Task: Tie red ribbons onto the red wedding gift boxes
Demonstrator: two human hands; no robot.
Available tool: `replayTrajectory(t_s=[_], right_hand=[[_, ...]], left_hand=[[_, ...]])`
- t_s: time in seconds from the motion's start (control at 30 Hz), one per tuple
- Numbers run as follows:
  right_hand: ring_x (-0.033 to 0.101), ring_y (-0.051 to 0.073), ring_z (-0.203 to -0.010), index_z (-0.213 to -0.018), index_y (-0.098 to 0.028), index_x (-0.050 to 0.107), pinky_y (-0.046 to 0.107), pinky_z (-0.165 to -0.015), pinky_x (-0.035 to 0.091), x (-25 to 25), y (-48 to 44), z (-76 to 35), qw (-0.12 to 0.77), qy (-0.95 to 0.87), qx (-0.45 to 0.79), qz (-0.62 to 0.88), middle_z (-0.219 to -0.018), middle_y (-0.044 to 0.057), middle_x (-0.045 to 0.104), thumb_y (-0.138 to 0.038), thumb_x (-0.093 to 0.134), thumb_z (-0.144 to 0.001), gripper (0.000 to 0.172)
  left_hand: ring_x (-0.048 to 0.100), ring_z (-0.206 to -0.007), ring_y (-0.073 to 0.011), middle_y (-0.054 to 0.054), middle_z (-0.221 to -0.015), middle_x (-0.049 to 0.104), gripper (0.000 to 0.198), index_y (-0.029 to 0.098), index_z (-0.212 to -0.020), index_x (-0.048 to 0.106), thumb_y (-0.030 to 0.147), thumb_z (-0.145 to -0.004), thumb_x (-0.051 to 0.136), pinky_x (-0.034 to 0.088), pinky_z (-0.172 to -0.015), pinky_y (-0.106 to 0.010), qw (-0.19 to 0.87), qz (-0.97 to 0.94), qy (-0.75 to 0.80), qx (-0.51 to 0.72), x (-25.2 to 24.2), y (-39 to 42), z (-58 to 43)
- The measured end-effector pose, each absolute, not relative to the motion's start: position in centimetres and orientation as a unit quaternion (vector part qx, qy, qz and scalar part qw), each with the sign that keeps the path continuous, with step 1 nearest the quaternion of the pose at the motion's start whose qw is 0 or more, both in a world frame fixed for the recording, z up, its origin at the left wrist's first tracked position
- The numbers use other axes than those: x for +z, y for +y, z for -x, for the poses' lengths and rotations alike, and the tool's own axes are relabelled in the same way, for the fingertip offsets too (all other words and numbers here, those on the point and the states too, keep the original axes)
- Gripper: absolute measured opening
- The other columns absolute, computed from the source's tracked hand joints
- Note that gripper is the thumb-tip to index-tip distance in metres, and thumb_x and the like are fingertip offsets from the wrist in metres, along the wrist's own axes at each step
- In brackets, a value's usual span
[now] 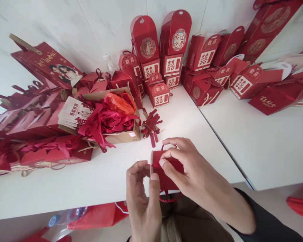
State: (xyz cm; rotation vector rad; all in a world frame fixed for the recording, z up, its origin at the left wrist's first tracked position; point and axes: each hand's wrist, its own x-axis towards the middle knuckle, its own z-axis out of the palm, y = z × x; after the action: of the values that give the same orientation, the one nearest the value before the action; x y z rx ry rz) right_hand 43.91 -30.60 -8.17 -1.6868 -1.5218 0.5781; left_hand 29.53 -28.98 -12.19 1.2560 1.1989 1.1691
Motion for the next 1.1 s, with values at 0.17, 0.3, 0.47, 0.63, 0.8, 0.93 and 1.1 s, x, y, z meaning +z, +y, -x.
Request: replayTrajectory(t_s=[0.17,0.3,0.47,0.63,0.8,0.93,1.1], right_hand=[[0.057,0.021,-0.124,-0.093,-0.022,0.066,0.041,-0.11,0.047,-8.0,-30.83,-43.95,0.397,-0.589,0.248,0.659,-0.129,0.008,0.06,-0.023,0.053,-0.103,0.016],[0.057,0.021,-0.123,-0.094,-0.022,0.067,0.042,-0.111,0.047,-7.91,-30.87,-43.85,0.393,-0.589,0.249,0.661,-0.129,0.008,0.06,-0.022,0.053,-0.103,0.016],[0.055,0.022,-0.124,-0.094,-0.02,0.066,0.041,-0.11,0.046,-8.12,-30.6,-43.63,0.381,-0.599,0.232,0.665,-0.128,0.009,0.059,-0.02,0.052,-0.102,0.016],[0.054,0.023,-0.124,-0.093,-0.021,0.065,0.042,-0.107,0.046,-8.47,-30.58,-43.66,0.37,-0.602,0.216,0.674,-0.126,0.01,0.059,-0.022,0.05,-0.101,0.017],[0.054,0.024,-0.121,-0.092,-0.02,0.065,0.044,-0.106,0.046,-8.49,-30.63,-43.79,0.364,-0.606,0.21,0.675,-0.124,0.011,0.059,-0.021,0.048,-0.101,0.019],[0.054,0.023,-0.121,-0.092,-0.02,0.065,0.044,-0.107,0.046,-8.32,-30.58,-43.8,0.364,-0.608,0.212,0.673,-0.124,0.01,0.059,-0.02,0.05,-0.101,0.018],[0.056,0.021,-0.12,-0.093,-0.02,0.066,0.042,-0.107,0.046,-8.05,-30.42,-43.65,0.374,-0.604,0.224,0.667,-0.121,0.008,0.06,-0.018,0.052,-0.101,0.017]], left_hand=[[0.066,-0.106,-0.024,-0.01,-0.109,0.067,0.031,0.023,-0.117,0.061,0.041,-0.093,0.068,0.054,-0.092,-0.037,0.505,-0.521,0.499,0.474,-12.3,-28.94,-29.3],[0.066,-0.106,-0.024,-0.01,-0.108,0.067,0.031,0.023,-0.118,0.061,0.041,-0.093,0.067,0.055,-0.092,-0.038,0.501,-0.526,0.497,0.475,-12.29,-28.99,-29.31],[0.066,-0.104,-0.0236,-0.01,-0.107,0.067,0.031,0.023,-0.118,0.06,0.041,-0.094,0.066,0.055,-0.09,-0.037,0.504,-0.526,0.492,0.476,-12.29,-29.0,-29.4],[0.066,-0.099,-0.0222,-0.009,-0.105,0.066,0.032,0.022,-0.118,0.061,0.041,-0.093,0.067,0.055,-0.09,-0.037,0.5,-0.523,0.494,0.482,-12.23,-29.01,-29.49],[0.065,-0.102,-0.0226,-0.009,-0.108,0.066,0.031,0.023,-0.118,0.06,0.041,-0.093,0.067,0.053,-0.092,-0.037,0.509,-0.523,0.494,0.472,-12.14,-29.0,-29.47],[0.065,-0.103,-0.0226,-0.01,-0.111,0.066,0.032,0.024,-0.118,0.059,0.042,-0.094,0.066,0.053,-0.092,-0.037,0.512,-0.524,0.494,0.469,-11.94,-29.06,-29.55],[0.064,-0.11,-0.024,-0.01,-0.118,0.067,0.032,0.023,-0.116,0.061,0.047,-0.095,0.062,0.052,-0.092,-0.036,0.497,-0.528,0.516,0.456,-11.35,-29.05,-29.63]])
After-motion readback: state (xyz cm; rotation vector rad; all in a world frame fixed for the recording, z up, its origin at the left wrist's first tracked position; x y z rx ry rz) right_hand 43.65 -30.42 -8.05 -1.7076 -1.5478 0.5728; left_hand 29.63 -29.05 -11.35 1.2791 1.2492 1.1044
